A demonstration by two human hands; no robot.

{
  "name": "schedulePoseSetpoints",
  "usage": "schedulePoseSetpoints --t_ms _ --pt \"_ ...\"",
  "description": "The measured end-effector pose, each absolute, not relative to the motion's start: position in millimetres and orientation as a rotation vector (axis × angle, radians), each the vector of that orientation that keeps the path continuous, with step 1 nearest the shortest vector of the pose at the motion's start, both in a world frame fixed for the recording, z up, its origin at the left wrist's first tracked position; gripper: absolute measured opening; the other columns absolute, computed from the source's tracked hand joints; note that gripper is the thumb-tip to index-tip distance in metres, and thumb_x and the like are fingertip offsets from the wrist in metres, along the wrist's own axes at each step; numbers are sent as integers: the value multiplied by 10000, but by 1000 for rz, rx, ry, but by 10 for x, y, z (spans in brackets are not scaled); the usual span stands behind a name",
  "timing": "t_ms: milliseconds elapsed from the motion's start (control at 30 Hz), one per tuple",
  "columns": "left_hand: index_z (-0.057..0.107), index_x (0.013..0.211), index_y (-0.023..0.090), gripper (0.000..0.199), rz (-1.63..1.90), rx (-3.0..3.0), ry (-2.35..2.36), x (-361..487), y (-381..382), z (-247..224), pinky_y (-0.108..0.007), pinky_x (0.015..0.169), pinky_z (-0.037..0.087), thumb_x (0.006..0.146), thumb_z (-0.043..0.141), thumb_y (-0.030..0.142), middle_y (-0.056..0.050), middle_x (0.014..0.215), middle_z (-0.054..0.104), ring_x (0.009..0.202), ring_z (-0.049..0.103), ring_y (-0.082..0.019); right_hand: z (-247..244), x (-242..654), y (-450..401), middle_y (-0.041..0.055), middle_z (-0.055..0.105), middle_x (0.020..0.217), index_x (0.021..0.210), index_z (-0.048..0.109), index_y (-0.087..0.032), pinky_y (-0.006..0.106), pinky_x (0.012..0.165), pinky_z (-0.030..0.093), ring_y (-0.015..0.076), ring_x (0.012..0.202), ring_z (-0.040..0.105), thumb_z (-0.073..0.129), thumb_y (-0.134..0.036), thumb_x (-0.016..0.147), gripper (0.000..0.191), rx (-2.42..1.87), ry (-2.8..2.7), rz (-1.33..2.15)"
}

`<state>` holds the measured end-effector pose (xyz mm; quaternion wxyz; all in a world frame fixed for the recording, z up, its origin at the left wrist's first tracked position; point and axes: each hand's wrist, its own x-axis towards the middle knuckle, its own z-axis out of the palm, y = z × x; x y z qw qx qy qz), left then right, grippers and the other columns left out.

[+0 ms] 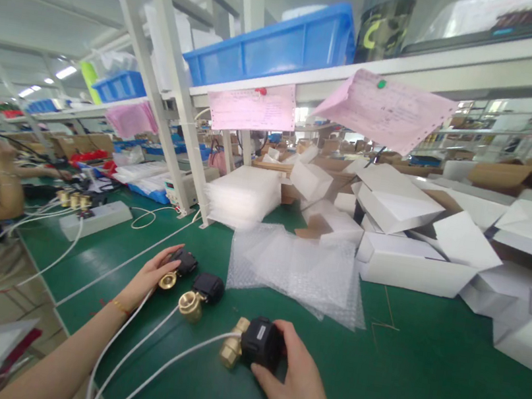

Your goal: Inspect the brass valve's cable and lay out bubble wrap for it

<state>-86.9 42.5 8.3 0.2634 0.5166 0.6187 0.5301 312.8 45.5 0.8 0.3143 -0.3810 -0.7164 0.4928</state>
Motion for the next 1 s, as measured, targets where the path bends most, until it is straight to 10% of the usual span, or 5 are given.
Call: schedulePoseSetpoints --t_ms 167,333,600,867,1000 --pt "629 1266 192 698 1452 1547 1793 -579 369 251 -489 1063 520 717 801 587 -122 1245 698 1159 666 -330 -7 3126 442 115 658 1177 1202 542 -192 493 998 400 317 1090 590 613 -322 748 478 -973 -1869 1259" --pt "655 1103 206 348 1640 1808 1946 16 211 541 -525 1122 389 886 682 476 -110 1202 616 1180 553 -315 39 3099 408 78 654 1092 1095 595 -207 425 903 450 287 1018 609 634 -215 715 382 -883 -1823 1125" --pt "592 1327 313 366 946 2107 1205 1180 124 575 -332 1140 415 975 565 214 -30 1359 616 1299 554 -207 148 3332 373 53 615 958 1046 586 -191 367 764 455 256 888 581 621 -137 705 347 -805 -1845 727" --pt "693 1074 227 242 1049 2024 1072 1582 574 501 -324 889 507 1040 474 324 -45 1024 676 969 645 -209 77 3578 340 37 585 952 1089 566 -195 338 734 469 233 858 576 604 -139 711 383 -942 -1775 563" --pt "601 1284 311 332 1143 2140 974 1582 538 319 -329 951 517 1042 519 523 -38 1178 634 1082 629 -218 62 3505 384 37 582 956 1099 558 -196 340 736 478 232 859 583 639 -149 742 369 -968 -1775 478"
